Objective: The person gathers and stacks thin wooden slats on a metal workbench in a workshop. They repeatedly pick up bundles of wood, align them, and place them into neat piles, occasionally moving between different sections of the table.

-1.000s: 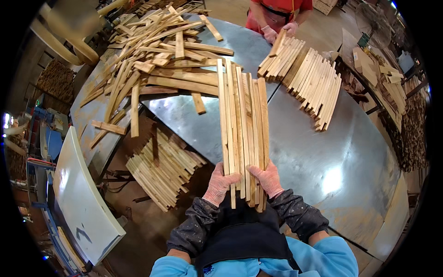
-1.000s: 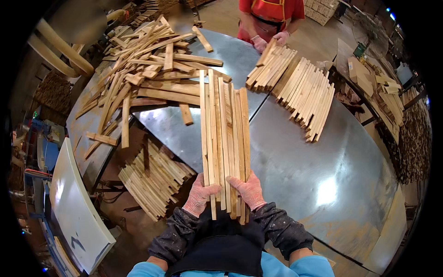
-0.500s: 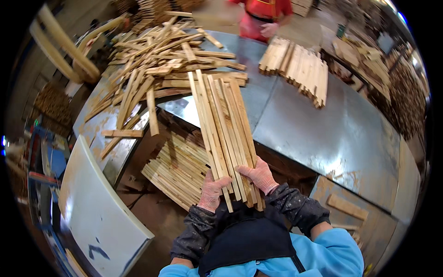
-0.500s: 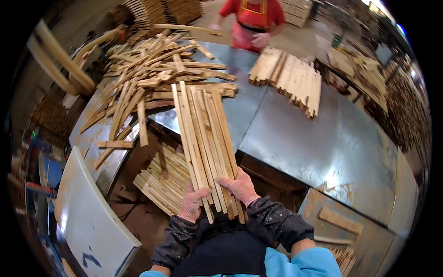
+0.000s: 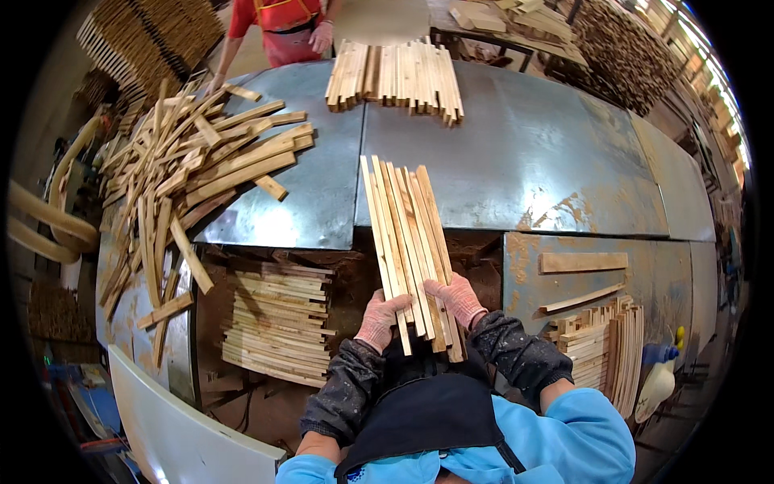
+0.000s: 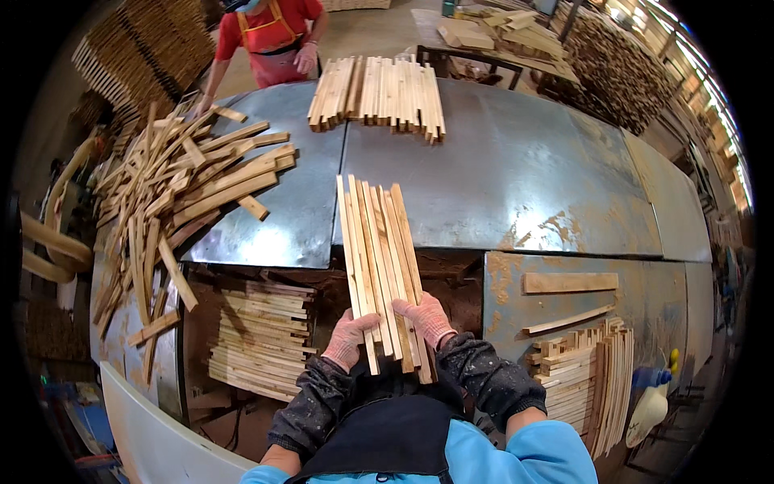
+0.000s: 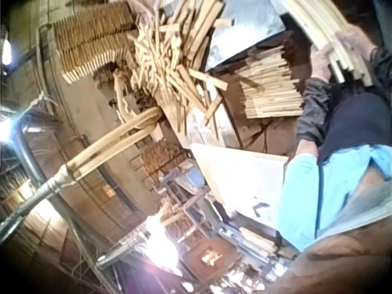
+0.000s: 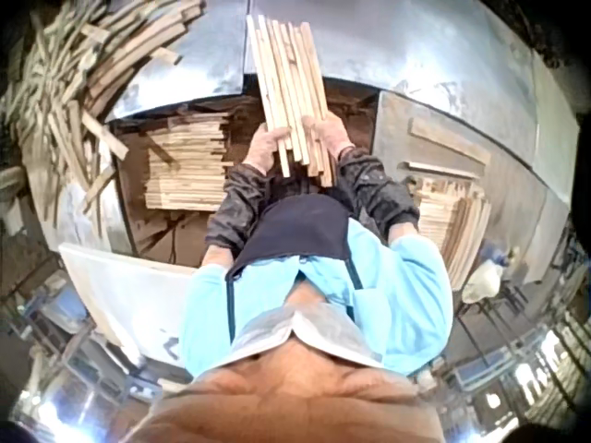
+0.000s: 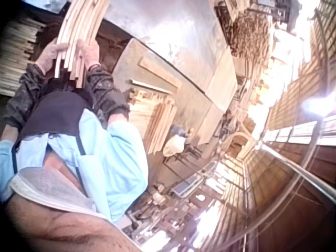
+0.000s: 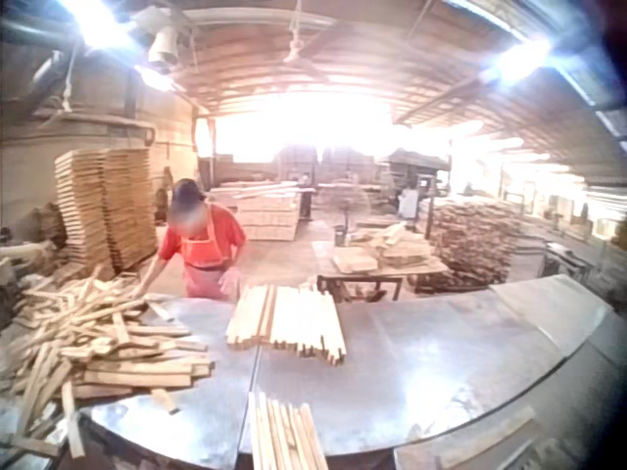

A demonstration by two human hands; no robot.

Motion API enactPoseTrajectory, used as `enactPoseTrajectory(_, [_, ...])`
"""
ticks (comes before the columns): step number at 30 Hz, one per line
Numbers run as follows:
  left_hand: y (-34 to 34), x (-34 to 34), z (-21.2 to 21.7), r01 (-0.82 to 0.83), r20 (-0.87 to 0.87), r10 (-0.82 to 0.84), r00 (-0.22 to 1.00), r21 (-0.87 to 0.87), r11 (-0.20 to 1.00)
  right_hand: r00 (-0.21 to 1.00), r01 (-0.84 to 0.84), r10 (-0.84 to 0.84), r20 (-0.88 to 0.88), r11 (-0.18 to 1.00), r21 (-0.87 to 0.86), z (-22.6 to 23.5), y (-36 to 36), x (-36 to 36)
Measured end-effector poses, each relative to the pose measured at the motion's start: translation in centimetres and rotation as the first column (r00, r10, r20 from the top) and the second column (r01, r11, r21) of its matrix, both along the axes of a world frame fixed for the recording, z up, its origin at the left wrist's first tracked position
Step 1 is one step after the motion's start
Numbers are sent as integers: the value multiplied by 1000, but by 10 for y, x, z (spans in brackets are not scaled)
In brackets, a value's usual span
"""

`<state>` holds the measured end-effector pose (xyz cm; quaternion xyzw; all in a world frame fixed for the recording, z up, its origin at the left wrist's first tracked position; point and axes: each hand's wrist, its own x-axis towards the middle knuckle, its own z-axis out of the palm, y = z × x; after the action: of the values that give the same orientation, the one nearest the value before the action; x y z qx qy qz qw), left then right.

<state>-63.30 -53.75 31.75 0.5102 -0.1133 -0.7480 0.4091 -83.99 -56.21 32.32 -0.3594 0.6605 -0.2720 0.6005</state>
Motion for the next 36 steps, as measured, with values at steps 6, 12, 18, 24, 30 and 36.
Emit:
enactPoseTrajectory(6, [-8, -46, -35, 171, -5, -171, 985, 58, 984, 993, 60, -47, -104, 991, 122, -30, 19, -53])
enactPoseTrajectory(12, [-34, -97, -16, 302, -6, -303, 953, 66, 951, 971, 232, -226, -76, 969, 84, -20, 26, -99])
enactPoseTrajectory(18, [-69, -148, -1, 445, -22, -445, 895, -14, 895, 903, 428, -429, -9, 903, -36, 6, 19, -138])
enactPoseTrajectory(24, [-98, -197, 27, 561, 32, -562, 827, -121, 819, 837, 546, -546, -32, 837, 21, 40, 20, -175])
enactPoseTrajectory(30, [-91, -244, 62, 726, -35, -735, 677, -134, 675, 692, 721, -721, 43, 687, -88, 65, 66, -196])
enactPoseTrajectory(36, [-14, -286, 58, 844, -105, -864, 492, -188, 503, 551, 815, -825, -128, 565, -130, 101, 177, -203])
